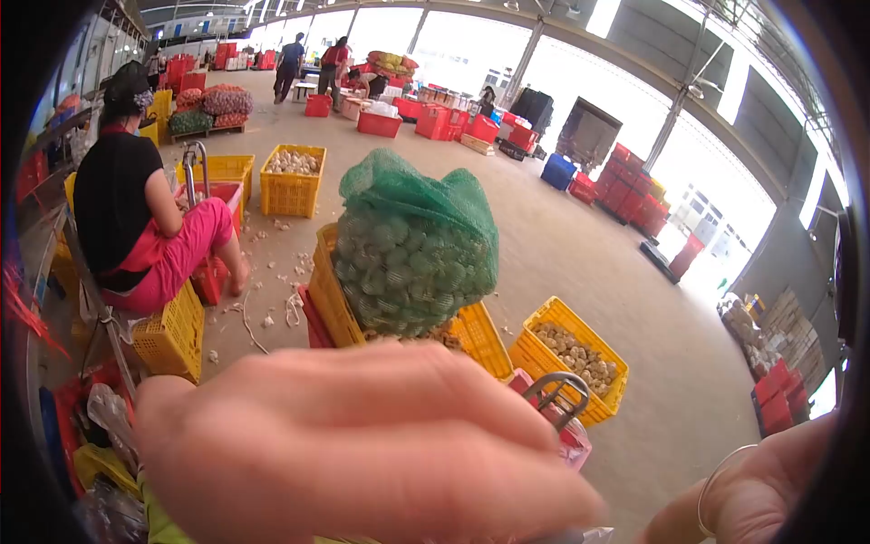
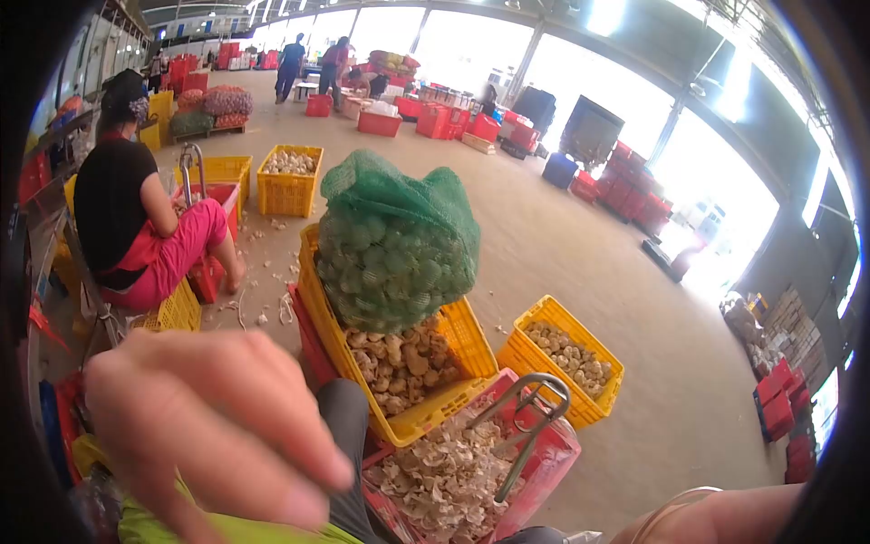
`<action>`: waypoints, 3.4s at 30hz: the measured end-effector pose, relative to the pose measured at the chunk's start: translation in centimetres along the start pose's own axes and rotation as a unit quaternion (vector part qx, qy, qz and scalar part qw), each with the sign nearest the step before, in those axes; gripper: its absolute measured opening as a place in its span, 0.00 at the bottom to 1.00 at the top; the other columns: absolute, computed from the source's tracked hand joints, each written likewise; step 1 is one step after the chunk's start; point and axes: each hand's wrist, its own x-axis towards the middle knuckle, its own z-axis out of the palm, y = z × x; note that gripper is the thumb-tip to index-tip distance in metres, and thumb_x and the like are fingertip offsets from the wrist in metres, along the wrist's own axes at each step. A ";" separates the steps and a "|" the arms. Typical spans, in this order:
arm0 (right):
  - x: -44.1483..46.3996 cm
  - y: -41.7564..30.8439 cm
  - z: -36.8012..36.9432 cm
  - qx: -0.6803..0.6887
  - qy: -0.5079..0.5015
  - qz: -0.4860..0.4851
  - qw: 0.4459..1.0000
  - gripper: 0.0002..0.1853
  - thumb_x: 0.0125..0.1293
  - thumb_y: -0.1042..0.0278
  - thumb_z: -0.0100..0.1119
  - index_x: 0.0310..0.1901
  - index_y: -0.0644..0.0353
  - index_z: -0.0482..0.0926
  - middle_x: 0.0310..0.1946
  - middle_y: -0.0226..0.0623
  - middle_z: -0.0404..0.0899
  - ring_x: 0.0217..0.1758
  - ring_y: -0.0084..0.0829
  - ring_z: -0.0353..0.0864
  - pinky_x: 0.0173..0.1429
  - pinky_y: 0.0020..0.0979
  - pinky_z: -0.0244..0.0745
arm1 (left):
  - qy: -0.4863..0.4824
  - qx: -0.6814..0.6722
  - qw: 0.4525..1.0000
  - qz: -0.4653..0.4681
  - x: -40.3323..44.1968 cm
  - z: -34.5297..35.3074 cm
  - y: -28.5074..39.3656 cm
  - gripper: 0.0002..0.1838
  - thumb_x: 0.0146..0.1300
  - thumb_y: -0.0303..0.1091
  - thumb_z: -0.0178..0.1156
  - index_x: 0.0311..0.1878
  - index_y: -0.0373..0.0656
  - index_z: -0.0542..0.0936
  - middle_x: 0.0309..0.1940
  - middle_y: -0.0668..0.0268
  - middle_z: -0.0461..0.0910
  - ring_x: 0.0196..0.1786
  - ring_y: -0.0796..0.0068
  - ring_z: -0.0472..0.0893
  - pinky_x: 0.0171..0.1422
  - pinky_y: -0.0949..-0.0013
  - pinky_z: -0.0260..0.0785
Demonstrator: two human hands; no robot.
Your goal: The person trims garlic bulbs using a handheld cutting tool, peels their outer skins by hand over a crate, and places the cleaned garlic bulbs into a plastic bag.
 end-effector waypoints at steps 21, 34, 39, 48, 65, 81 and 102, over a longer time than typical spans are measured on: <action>-1.6 -0.6 -3.0 -0.029 0.004 -0.025 0.999 0.27 0.54 0.46 0.51 0.50 0.58 0.67 0.44 0.37 0.66 0.44 0.35 0.60 0.45 0.39 0.56 | 0.062 -0.035 0.973 0.220 -2.0 2.8 -2.0 0.11 0.55 0.36 0.60 0.43 0.50 0.78 0.38 0.74 0.76 0.42 0.77 0.73 0.52 0.66 0.63; -2.7 0.5 -2.5 -0.025 -0.003 -0.030 0.999 0.22 0.55 0.51 0.52 0.46 0.59 0.70 0.39 0.35 0.69 0.38 0.33 0.64 0.40 0.35 0.59 | 0.214 0.029 0.929 0.300 -7.1 -0.7 0.3 0.24 0.60 0.40 0.59 0.61 0.56 0.68 0.54 0.69 0.72 0.57 0.68 0.71 0.62 0.67 0.59; -2.7 0.5 -2.4 -0.031 -0.004 -0.034 0.999 0.20 0.56 0.53 0.53 0.44 0.59 0.71 0.37 0.35 0.71 0.36 0.32 0.65 0.38 0.34 0.60 | 0.170 0.025 0.947 0.271 -3.7 3.0 -2.6 0.22 0.60 0.42 0.59 0.58 0.55 0.69 0.52 0.69 0.73 0.55 0.69 0.71 0.61 0.67 0.59; -0.9 -1.2 2.4 0.010 -0.088 -0.106 0.990 0.16 0.56 0.57 0.53 0.41 0.59 0.73 0.33 0.34 0.73 0.31 0.31 0.68 0.34 0.31 0.63 | 0.230 -0.011 0.926 0.298 -2.3 3.5 -4.5 0.19 0.61 0.45 0.58 0.54 0.53 0.70 0.48 0.69 0.75 0.52 0.70 0.72 0.59 0.65 0.60; 0.0 -8.4 9.2 0.191 -0.253 -0.297 0.901 0.10 0.58 0.63 0.54 0.36 0.60 0.78 0.26 0.33 0.77 0.23 0.28 0.73 0.28 0.26 0.67 | 0.324 -0.030 0.887 0.326 -0.7 6.4 -7.6 0.17 0.61 0.50 0.56 0.45 0.50 0.72 0.40 0.70 0.77 0.47 0.73 0.73 0.56 0.63 0.60; -5.6 12.3 12.8 -0.068 -0.369 0.103 0.921 0.18 0.56 0.55 0.62 0.43 0.59 0.80 0.28 0.40 0.77 0.24 0.36 0.75 0.30 0.34 0.71 | 0.442 -0.009 0.877 0.190 4.4 14.2 -14.7 0.19 0.61 0.55 0.55 0.37 0.47 0.73 0.33 0.70 0.79 0.43 0.76 0.74 0.53 0.60 0.61; -14.1 29.2 14.1 -0.029 -0.257 0.342 0.903 0.15 0.54 0.64 0.65 0.37 0.62 0.71 0.25 0.40 0.75 0.29 0.40 0.77 0.35 0.36 0.70 | -0.314 0.344 0.776 -0.424 -6.4 36.6 -53.1 0.32 0.52 0.38 0.64 0.58 0.38 0.64 0.52 0.49 0.65 0.51 0.48 0.70 0.54 0.53 0.66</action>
